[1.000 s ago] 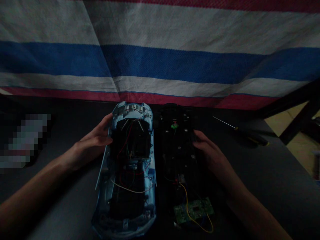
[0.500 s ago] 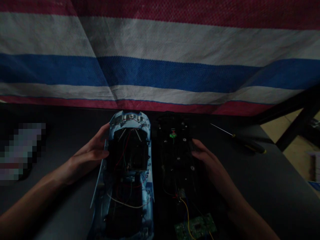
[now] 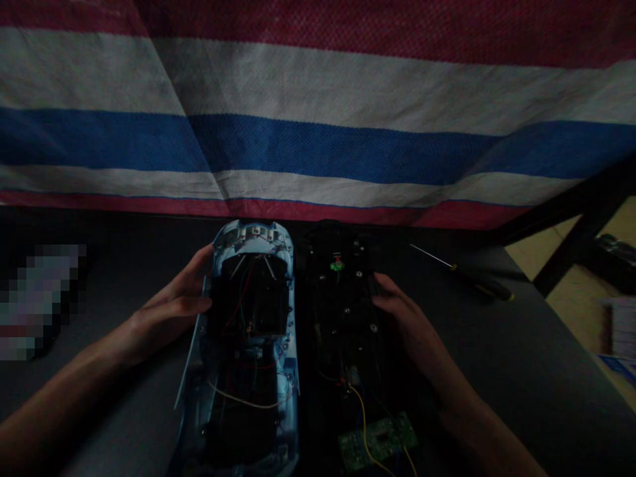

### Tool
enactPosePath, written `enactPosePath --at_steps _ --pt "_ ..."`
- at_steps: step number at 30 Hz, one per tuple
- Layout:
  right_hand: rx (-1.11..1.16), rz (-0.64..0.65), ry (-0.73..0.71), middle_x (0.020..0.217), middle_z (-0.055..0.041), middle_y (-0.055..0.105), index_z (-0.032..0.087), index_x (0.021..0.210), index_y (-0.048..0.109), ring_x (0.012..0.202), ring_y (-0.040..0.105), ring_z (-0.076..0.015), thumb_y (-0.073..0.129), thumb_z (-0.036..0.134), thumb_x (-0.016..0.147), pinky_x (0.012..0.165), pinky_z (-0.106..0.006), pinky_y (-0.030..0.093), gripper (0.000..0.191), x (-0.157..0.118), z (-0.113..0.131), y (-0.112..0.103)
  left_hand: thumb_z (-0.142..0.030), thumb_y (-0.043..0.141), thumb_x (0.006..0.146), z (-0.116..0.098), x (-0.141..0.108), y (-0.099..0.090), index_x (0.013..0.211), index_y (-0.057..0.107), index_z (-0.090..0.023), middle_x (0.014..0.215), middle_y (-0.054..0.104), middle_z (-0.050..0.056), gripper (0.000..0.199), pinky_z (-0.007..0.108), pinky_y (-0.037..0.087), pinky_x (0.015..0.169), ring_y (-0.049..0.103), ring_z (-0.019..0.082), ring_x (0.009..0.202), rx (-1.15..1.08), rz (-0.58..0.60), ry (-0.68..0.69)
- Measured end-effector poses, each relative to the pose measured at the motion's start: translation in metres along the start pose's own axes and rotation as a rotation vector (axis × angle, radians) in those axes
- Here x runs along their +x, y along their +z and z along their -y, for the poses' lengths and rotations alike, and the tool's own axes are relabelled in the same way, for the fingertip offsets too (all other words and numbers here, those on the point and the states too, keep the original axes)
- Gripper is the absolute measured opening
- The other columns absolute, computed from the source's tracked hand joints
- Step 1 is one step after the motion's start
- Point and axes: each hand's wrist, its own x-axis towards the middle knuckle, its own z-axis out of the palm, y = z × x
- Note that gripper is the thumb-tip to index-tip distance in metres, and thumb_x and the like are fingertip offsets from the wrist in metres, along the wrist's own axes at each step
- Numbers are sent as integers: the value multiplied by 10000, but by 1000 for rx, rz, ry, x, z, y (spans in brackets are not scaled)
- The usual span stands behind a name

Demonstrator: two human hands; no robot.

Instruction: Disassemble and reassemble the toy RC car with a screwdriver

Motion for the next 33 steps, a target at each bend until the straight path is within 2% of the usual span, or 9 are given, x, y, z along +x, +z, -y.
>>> enactPosePath --at_steps 4,11,16,20,26,33 --pt "-28 50 -76 1157 -5 783 312 1171 709 1012 741 -271 646 371 856 776 -357 572 327 0 0 1 -270 654 878 -1 0 1 1620 288 -423 1439 636 45 841 558 401 1153 589 368 1315 3 -3 0" --pt "9 42 -43 1088 4 788 326 1206 677 958 747 -278 662 386 824 766 -386 576 387 -1 4 6 -233 675 835 -4 1 12 1587 367 -403 1519 571 25 830 538 415 1142 520 380 1386 -18 -91 29" --pt "43 24 -49 1114 0 782 314 1195 687 1035 733 -276 660 357 806 766 -376 583 392 -3 8 9 -220 669 830 -4 1 13 1559 418 -403 1474 603 22 792 531 462 1076 563 374 1324 -22 -104 28" --pt "47 27 -63 1147 -1 778 308 1178 694 1072 724 -280 658 350 802 810 -391 587 380 -5 9 11 -221 664 825 -6 1 15 1535 458 -404 1444 624 10 761 557 452 1091 550 384 1340 -27 -105 29" --pt "57 22 -115 1105 7 785 308 1102 704 1089 718 -297 689 334 755 903 -440 581 349 -3 7 9 -215 664 822 -6 1 18 1563 424 -356 1433 627 32 791 572 414 1129 540 389 1344 -14 -145 27" --pt "64 56 -176 1145 16 779 317 1113 709 1112 714 -287 673 326 767 896 -431 587 348 -5 6 11 -195 607 846 -5 4 14 1590 361 -308 1458 599 60 792 562 438 1091 564 365 1295 27 -74 60"
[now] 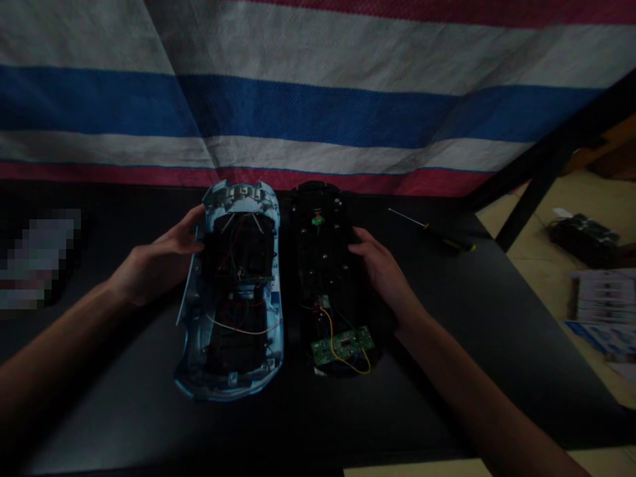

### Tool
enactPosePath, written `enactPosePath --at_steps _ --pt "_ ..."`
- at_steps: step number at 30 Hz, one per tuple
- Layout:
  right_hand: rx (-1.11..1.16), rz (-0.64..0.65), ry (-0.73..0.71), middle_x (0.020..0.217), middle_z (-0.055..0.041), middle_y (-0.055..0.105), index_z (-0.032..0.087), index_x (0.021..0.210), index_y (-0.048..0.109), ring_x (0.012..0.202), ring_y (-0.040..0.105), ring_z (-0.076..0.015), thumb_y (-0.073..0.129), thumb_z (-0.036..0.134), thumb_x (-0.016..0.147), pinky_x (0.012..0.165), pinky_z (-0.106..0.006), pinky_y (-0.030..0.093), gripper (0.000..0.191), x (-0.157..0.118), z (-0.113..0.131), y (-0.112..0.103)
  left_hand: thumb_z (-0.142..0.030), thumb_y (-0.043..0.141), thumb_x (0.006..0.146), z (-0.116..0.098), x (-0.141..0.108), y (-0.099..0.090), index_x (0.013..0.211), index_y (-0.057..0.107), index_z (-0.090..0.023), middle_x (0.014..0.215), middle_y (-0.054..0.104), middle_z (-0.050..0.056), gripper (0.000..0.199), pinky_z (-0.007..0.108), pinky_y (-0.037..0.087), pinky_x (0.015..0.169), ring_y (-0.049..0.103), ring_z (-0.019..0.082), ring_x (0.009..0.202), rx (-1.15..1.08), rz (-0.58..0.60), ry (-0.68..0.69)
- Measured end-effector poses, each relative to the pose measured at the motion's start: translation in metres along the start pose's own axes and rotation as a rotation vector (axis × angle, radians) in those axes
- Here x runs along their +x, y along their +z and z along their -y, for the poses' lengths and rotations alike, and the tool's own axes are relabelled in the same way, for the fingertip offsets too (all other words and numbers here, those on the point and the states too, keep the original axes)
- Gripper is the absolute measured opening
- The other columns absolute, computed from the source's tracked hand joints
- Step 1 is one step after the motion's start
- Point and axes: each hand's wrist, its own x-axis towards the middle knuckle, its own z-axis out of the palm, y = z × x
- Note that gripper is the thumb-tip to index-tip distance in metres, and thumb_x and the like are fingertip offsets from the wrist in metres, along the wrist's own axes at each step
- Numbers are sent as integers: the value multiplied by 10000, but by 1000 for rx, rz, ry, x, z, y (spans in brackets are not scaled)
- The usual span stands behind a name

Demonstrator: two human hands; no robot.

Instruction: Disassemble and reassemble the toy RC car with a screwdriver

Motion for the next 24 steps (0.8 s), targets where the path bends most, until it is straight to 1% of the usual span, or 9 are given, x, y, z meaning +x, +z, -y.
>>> enactPosePath --at_steps 2,6,8,10,13,16,19,22,24 --pt "18 1 13 1137 19 780 315 1132 708 1079 720 -281 670 314 769 866 -420 587 365 -2 1 2 -211 603 853 0 1 0 1581 373 -299 1446 608 60 769 531 462 1060 572 360 1279 13 3 5" --pt "30 -3 33 1102 22 781 309 1133 702 1028 724 -274 667 324 776 794 -395 577 359 -3 3 3 -230 615 867 -1 0 0 1563 396 -323 1412 636 22 735 479 488 1029 574 368 1291 49 -1 3" --pt "26 3 34 1107 21 777 305 1139 699 1053 715 -275 662 326 781 809 -395 571 360 -2 3 2 -235 589 903 -1 -1 -1 1576 380 -321 1411 637 16 710 480 476 1046 581 355 1285 52 -3 1" --pt "29 6 45 1125 20 771 301 1130 699 1103 700 -274 662 318 775 857 -397 565 357 -2 4 2 -230 558 937 0 -2 -3 1592 356 -314 1422 631 19 692 487 471 1054 597 332 1260 25 -7 -4" --pt "40 -5 63 1138 19 765 300 1105 696 1133 686 -271 671 317 766 897 -401 554 341 -1 6 2 -213 549 953 2 -2 -5 1597 351 -329 1445 621 17 684 461 500 1021 624 300 1217 -19 -17 -16" --pt "53 -6 65 1089 12 767 297 1070 691 1087 697 -273 674 329 771 851 -400 557 301 -2 7 2 -222 576 940 2 -2 -7 1577 403 -333 1423 643 25 669 408 545 944 648 289 1176 -23 -8 -24" --pt "72 23 62 1059 5 766 297 1073 688 1052 703 -270 671 322 790 810 -392 556 284 -4 7 2 -217 606 918 1 0 -9 1528 482 -354 1384 672 13 637 368 579 887 667 276 1145 -18 2 -28" --pt "99 24 73 1076 6 764 301 1107 692 1046 702 -265 670 319 799 833 -396 556 309 -4 7 1 -200 620 904 1 1 -10 1480 534 -391 1322 707 -18 613 333 602 854 700 242 1077 -44 -3 -23" --pt "110 6 89 1095 9 763 307 1138 694 1054 699 -265 677 327 801 857 -403 554 338 -5 6 2 -212 628 896 1 1 -12 1486 527 -396 1317 712 -15 626 332 614 847 712 249 1071 -56 6 -29"
